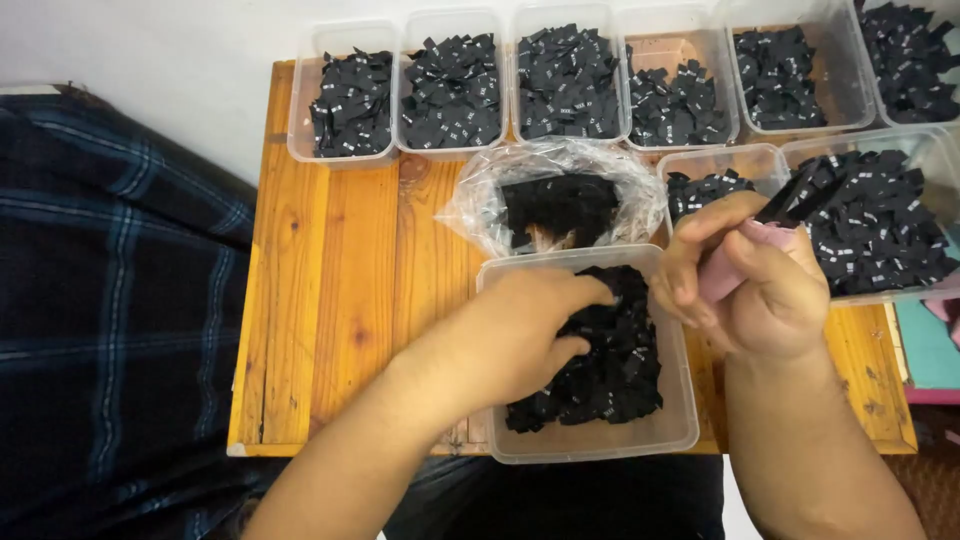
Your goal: Trimming excess threads from small black fabric components using a hand-held nipper tool.
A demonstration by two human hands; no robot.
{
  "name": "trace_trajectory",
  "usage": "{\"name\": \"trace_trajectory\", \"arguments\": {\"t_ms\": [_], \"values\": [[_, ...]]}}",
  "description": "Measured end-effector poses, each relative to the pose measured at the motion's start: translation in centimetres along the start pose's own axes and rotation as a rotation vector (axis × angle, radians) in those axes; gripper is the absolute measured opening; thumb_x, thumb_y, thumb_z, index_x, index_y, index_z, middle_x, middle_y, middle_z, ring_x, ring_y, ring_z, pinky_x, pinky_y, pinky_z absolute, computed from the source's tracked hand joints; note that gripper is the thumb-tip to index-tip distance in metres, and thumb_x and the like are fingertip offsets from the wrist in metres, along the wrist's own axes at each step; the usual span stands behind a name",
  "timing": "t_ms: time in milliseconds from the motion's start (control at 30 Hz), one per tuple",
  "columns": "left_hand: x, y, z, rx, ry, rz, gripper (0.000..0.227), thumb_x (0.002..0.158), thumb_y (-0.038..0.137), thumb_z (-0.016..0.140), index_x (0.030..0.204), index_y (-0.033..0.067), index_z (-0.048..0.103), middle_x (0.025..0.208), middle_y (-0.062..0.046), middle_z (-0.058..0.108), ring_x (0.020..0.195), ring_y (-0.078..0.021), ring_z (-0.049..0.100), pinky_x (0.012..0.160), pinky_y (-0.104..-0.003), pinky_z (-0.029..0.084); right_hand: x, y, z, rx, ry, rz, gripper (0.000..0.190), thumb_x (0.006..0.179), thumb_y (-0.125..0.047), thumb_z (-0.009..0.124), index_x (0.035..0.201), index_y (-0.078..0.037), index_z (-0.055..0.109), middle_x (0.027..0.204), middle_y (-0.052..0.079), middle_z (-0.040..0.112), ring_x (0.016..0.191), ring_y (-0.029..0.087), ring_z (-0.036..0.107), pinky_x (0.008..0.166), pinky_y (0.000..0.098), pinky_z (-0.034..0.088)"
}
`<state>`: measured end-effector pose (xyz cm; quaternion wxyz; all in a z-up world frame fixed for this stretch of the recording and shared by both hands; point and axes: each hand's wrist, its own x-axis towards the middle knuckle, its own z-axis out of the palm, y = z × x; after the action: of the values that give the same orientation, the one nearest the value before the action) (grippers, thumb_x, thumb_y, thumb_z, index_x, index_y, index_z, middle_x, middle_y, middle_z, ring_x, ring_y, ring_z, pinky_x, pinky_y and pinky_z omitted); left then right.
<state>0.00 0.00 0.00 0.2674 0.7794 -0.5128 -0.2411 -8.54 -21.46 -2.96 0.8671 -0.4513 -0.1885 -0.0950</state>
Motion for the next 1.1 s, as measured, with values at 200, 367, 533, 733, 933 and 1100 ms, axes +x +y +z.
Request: {"name": "trace_trajectory", "arguments": {"t_ms": [200,367,533,733,933,1100], "values": [[-1.2,0.4,-1.9,-0.193,0.146,0.059,0.039,0.09,0.006,0.055,0.126,0.0098,0.067,0.111,-0.008,0.079,0.097,-0.0225,0.076,0.086,-0.033,0.057,-0.1,0.2,-0.4,-0.05,0.018,0.012,0.023,0.107,-0.018,0.057,0.12,-0.003,0.068,0.068,0.009,0.054,0.046,0.012,0.035,0.046,0.0266,0.031],[-0.8,-0.6,-1.8,-0.114,0.133,0.121,0.022,0.093,0.011,0.061,0.11,0.0088,0.075,0.106,-0.005,0.081,0.093,-0.0227,0.076,0.084,-0.035,0.057,-0.4,0.4,-0.6,-0.103,0.089,0.023,0.022,0.103,-0.018,0.058,0.117,-0.003,0.067,0.062,0.009,0.046,0.046,0.012,0.032,0.046,0.0264,0.027],[-0.9,-0.4,-2.1,-0.227,0.176,0.09,0.026,0.094,0.01,0.063,0.119,0.0115,0.071,0.097,-0.003,0.081,0.086,-0.0195,0.079,0.08,-0.03,0.058,-0.2,0.4,0.2,-0.223,0.145,-0.003,0.023,0.099,-0.02,0.061,0.112,-0.002,0.065,0.057,0.006,0.04,0.046,0.011,0.029,0.047,0.0262,0.026],[-1.3,-1.0,-1.9,-0.376,0.289,0.069,0.013,0.091,0.013,0.069,0.102,0.013,0.074,0.097,-0.001,0.082,0.089,-0.0118,0.081,0.084,-0.024,0.062,-0.8,0.5,0.4,-0.615,0.167,0.012,0.02,0.098,-0.018,0.064,0.11,-0.003,0.068,0.068,0.0,0.057,0.059,0.009,0.05,0.056,0.0209,0.039],[-1.4,-0.8,-1.5,-0.442,0.556,0.26,0.005,0.093,0.007,0.073,0.096,0.0103,0.074,0.091,-0.002,0.078,0.08,-0.0123,0.076,0.077,-0.024,0.061,-0.6,0.3,1.2,-1.146,0.234,0.17,0.017,0.091,-0.014,0.067,0.102,-0.007,0.079,0.103,0.005,0.079,0.087,0.013,0.073,0.082,0.0257,0.056],[-1.8,0.0,-2.4,-0.471,0.426,0.135,0.033,0.097,0.016,0.068,0.128,0.0173,0.056,0.088,0.006,0.074,0.088,-0.0074,0.073,0.092,-0.024,0.054,0.2,-0.2,2.3,-1.103,0.091,0.173,0.029,0.094,-0.024,0.063,0.118,-0.012,0.074,0.078,0.002,0.069,0.063,0.01,0.058,0.064,0.0241,0.046]]}}
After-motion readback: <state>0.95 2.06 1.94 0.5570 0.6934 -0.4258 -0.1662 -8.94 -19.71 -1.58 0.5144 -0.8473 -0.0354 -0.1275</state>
